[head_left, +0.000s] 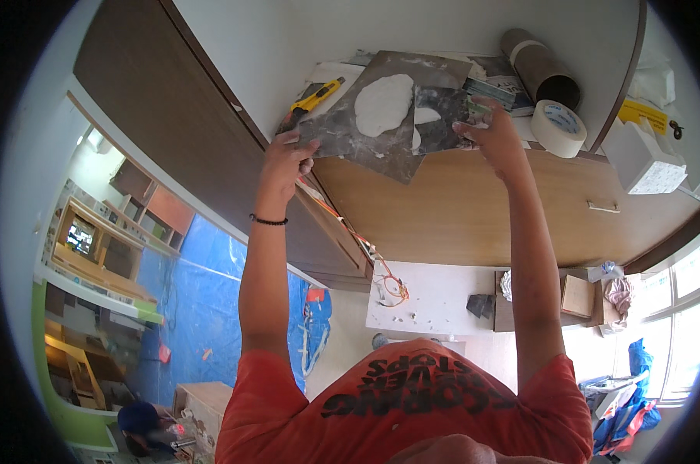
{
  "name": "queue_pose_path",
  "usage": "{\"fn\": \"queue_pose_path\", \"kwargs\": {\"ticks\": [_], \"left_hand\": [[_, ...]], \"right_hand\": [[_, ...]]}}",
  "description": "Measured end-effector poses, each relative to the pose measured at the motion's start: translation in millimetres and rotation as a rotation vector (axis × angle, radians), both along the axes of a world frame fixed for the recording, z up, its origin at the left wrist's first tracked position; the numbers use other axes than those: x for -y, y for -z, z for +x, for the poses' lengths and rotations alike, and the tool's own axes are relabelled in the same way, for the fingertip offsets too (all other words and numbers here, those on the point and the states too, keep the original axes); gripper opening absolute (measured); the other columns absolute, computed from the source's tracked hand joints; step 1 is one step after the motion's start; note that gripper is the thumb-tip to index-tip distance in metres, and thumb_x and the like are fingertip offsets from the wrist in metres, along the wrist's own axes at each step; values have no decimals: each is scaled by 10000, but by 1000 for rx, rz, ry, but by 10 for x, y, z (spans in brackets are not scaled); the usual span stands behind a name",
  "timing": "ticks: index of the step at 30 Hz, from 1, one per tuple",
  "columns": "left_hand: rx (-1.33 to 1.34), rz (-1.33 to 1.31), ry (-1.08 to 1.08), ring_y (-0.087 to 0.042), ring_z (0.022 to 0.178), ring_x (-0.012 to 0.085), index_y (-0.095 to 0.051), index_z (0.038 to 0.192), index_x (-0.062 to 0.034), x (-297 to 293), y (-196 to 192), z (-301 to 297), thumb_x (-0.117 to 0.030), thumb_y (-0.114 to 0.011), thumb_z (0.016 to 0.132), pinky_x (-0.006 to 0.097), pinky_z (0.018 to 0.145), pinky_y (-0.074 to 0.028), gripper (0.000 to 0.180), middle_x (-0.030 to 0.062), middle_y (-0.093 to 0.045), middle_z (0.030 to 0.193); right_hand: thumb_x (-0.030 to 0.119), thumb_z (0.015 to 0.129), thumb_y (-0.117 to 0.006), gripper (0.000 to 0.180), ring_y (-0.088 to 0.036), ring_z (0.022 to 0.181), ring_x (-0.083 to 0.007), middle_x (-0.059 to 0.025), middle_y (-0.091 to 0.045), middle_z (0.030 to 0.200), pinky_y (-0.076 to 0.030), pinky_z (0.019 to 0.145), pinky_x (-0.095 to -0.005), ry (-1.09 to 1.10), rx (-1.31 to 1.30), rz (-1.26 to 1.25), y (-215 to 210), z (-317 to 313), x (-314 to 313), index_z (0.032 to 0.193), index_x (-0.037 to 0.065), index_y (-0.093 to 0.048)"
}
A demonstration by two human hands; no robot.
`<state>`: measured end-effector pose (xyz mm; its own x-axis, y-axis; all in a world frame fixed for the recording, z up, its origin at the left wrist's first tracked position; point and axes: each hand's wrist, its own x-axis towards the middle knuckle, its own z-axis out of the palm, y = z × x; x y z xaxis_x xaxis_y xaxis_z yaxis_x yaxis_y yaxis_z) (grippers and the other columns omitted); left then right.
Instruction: The person applies joint compound to the ceiling using a trowel and hawk, then places and smooths joint tape over seams. They use a utility knife to trim the tape and continue applying compound to embed and finish the taped areas.
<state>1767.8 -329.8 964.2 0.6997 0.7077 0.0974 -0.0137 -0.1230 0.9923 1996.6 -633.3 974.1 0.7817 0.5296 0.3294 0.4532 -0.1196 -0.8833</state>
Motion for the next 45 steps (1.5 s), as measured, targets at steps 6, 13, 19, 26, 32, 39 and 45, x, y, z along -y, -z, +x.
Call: {"fn": "queue_pose_path", "kwargs": {"ticks": [6,13,19,26,32,39,45], "left_hand": [[175,-64,-79,-549,673,121,-485,1354,92,170,-147,-179,-96,-777,919,262,599,-442,557,15,-630,886],[-57,1256,-267,-689,805,309,-542,1115,-48,442,-729,-62,-128,-652,982,384,747,-511,191,144,-713,869],[-244,1812,56,-702,845,309,-590,1135,-84,530,-817,146,-60,-619,935,413,865,-460,203,141,-733,896],[-206,1859,61,-700,861,278,-649,1105,-97,595,-742,165,20,-626,879,405,877,-442,255,116,-754,944],[-254,1861,109,-695,932,288,-653,1164,-118,581,-760,208,3,-626,891,422,925,-443,300,132,-754,1046],[-369,1699,318,-668,1122,303,-665,1270,-163,695,-652,471,-29,-586,941,451,1018,-424,363,117,-732,1170],[-418,1712,313,-664,1131,274,-692,1244,-169,705,-591,478,-15,-568,945,441,1040,-400,359,109,-733,1172]], "right_hand": [[68,924,-692,613,-660,1081,-231,-174,-627,1280,-590,856,-389,-274,-490,554,161,-138,388,1464,-59,-432],[60,928,-581,502,-614,1194,-256,-129,-610,1314,-521,1037,-433,-334,-769,831,471,-406,901,1415,-19,-492],[118,935,-618,380,-675,1115,-253,-129,-662,1255,-574,968,-400,-204,-965,827,902,-759,1244,1295,3,-586],[278,986,-681,373,-740,947,-249,-115,-720,1151,-645,789,-393,0,-1167,870,1161,-1047,1356,1261,33,-618],[300,993,-690,373,-744,928,-240,-111,-724,1147,-647,769,-387,17,-1218,843,1325,-1102,1358,1253,41,-624],[313,998,-682,386,-737,964,-244,-118,-719,1148,-640,813,-410,16,-1253,803,1486,-1105,1244,1255,31,-621],[304,1008,-665,389,-732,991,-247,-117,-712,1172,-632,862,-424,-39,-1285,800,1561,-1195,1069,1278,31,-604]]}}
